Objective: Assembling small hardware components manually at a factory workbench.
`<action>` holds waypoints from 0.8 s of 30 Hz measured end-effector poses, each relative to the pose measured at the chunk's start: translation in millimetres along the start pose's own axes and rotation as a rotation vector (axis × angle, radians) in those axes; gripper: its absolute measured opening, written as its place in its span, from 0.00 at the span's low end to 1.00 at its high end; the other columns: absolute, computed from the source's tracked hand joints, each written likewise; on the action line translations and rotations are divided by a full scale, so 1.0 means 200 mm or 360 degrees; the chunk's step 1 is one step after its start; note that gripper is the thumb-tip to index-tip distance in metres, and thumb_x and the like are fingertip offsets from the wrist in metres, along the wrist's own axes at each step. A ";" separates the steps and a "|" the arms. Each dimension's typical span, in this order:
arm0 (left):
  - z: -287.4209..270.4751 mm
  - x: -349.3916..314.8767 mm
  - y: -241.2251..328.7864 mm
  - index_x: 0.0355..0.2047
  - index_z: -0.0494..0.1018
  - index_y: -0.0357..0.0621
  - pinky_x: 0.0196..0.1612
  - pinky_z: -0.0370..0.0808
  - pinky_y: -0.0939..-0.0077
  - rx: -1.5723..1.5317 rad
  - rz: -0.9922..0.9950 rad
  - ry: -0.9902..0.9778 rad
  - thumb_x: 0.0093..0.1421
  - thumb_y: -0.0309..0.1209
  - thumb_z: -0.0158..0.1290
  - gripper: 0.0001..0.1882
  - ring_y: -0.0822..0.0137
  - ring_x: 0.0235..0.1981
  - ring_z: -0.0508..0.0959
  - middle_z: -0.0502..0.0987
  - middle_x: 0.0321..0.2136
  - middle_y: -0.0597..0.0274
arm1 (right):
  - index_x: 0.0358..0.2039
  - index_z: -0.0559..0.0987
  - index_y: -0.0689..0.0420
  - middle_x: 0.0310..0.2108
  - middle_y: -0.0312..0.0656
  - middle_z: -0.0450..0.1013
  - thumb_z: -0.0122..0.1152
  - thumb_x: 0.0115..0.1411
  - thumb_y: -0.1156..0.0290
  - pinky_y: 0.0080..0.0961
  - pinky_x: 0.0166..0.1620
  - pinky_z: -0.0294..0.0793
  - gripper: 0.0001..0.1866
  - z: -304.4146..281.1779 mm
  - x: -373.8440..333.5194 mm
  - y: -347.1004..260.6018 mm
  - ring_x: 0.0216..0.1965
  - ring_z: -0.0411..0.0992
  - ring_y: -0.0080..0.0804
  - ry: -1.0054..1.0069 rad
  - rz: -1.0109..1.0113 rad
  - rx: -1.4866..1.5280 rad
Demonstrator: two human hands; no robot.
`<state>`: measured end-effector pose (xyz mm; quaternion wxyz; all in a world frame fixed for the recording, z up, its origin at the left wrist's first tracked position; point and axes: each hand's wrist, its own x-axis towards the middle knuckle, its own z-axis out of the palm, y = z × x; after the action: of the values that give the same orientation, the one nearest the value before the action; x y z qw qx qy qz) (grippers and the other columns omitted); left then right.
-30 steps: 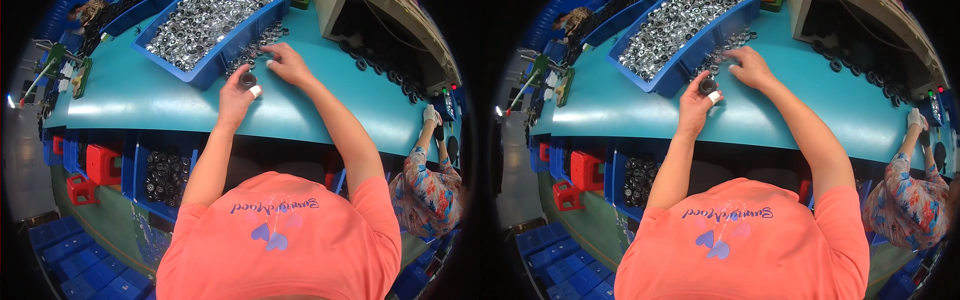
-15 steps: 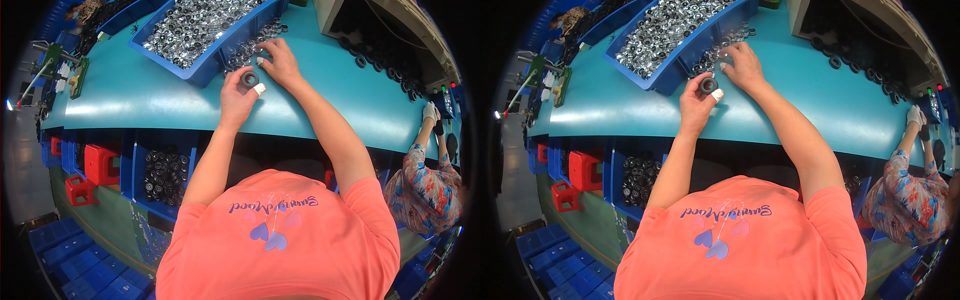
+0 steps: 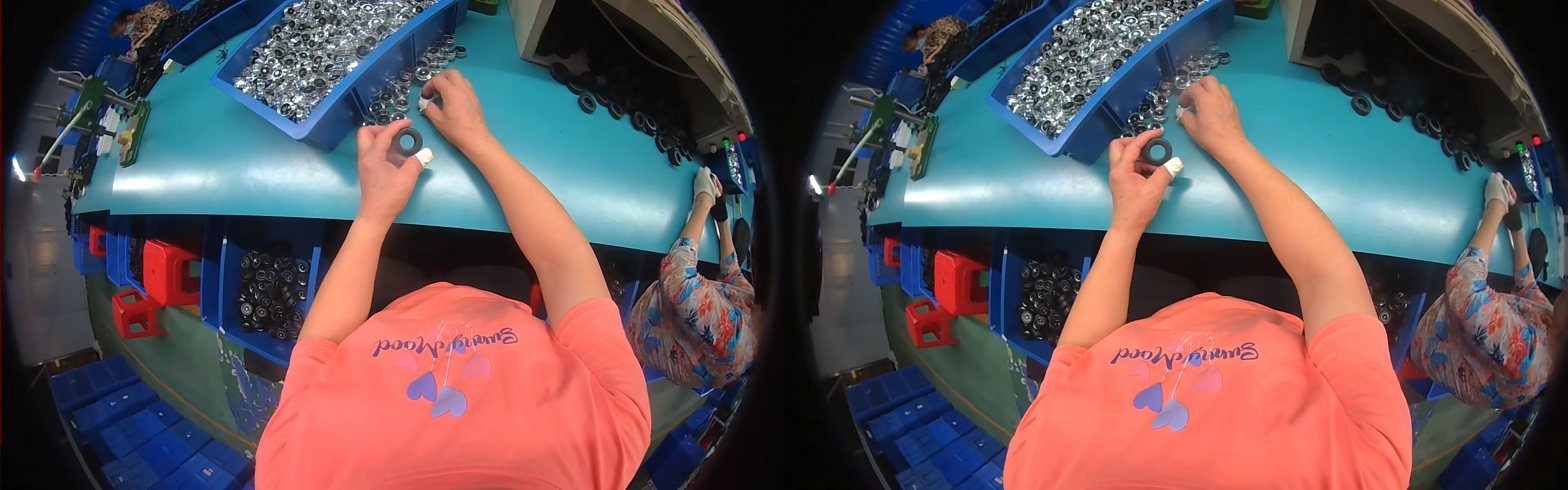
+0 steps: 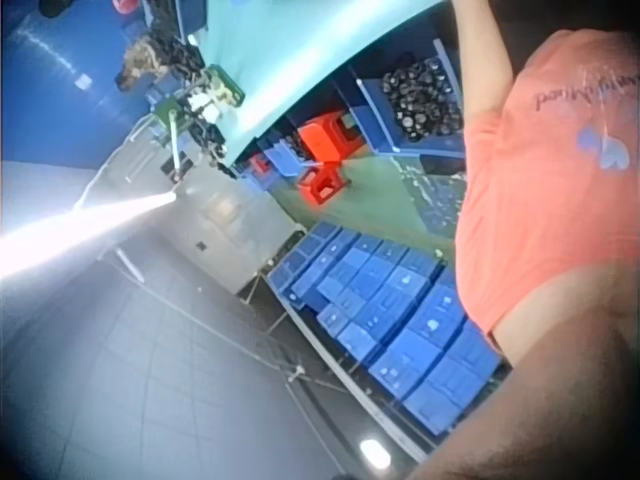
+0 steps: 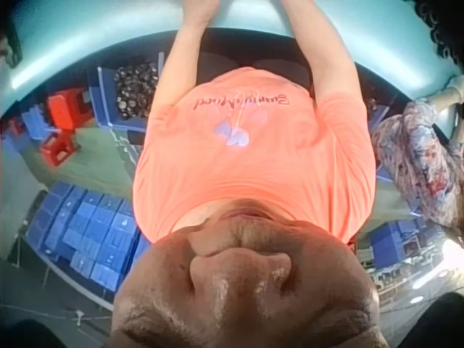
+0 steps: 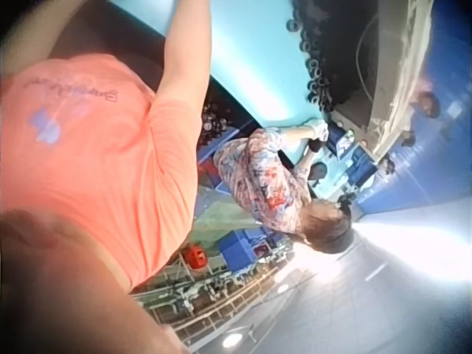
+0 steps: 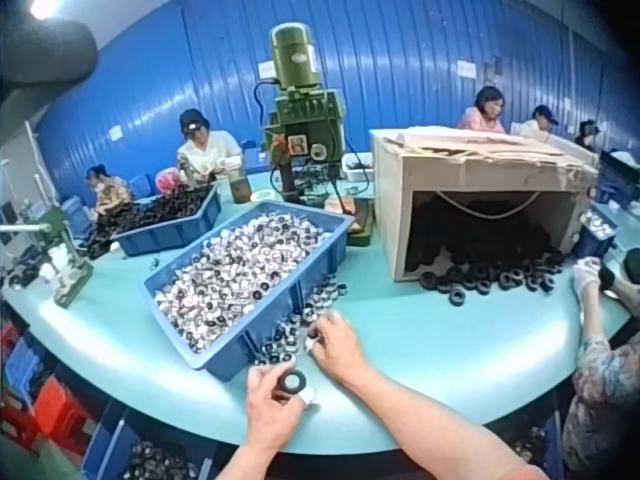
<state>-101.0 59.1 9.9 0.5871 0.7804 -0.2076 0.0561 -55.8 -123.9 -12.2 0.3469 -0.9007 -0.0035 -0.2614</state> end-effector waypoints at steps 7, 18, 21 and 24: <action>-0.02 0.03 -0.07 0.58 0.69 0.38 0.44 0.78 0.73 -0.0600 -0.0156 -0.0063 0.60 0.24 0.58 0.24 0.70 0.38 0.76 0.70 0.44 0.58 | 0.36 0.80 0.56 0.38 0.42 0.72 0.66 0.51 0.75 0.33 0.40 0.75 0.10 0.00 -0.01 0.02 0.34 0.74 0.37 0.0062 -0.0081 0.0057; -0.14 0.05 -0.10 0.55 0.66 0.41 0.42 0.77 0.59 -0.2018 -0.0671 -0.0453 0.73 0.52 0.31 0.28 0.57 0.35 0.78 0.77 0.43 0.40 | 0.48 0.82 0.56 0.38 0.38 0.79 0.64 0.57 0.70 0.25 0.40 0.75 0.17 -0.03 0.04 0.01 0.34 0.74 0.23 -0.0231 0.0562 0.1067; -0.16 0.05 -0.10 0.55 0.66 0.41 0.42 0.77 0.58 -0.2130 -0.0646 -0.0535 0.74 0.52 0.30 0.29 0.57 0.35 0.78 0.77 0.43 0.39 | 0.51 0.81 0.58 0.43 0.38 0.78 0.64 0.57 0.70 0.23 0.46 0.73 0.19 -0.11 0.09 -0.07 0.42 0.74 0.26 -0.0476 0.0778 0.1438; -0.16 0.05 -0.10 0.56 0.66 0.42 0.42 0.77 0.59 -0.2133 -0.0614 -0.0565 0.73 0.53 0.30 0.29 0.58 0.35 0.77 0.77 0.43 0.41 | 0.52 0.80 0.58 0.47 0.41 0.76 0.65 0.57 0.71 0.24 0.50 0.71 0.21 -0.17 0.06 -0.17 0.48 0.72 0.27 -0.0499 0.0731 0.1418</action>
<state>-78.7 91.9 5.1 0.8967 0.2723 -0.1483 -0.3159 -68.2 -121.4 36.9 0.7400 -0.6718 0.0314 -0.0139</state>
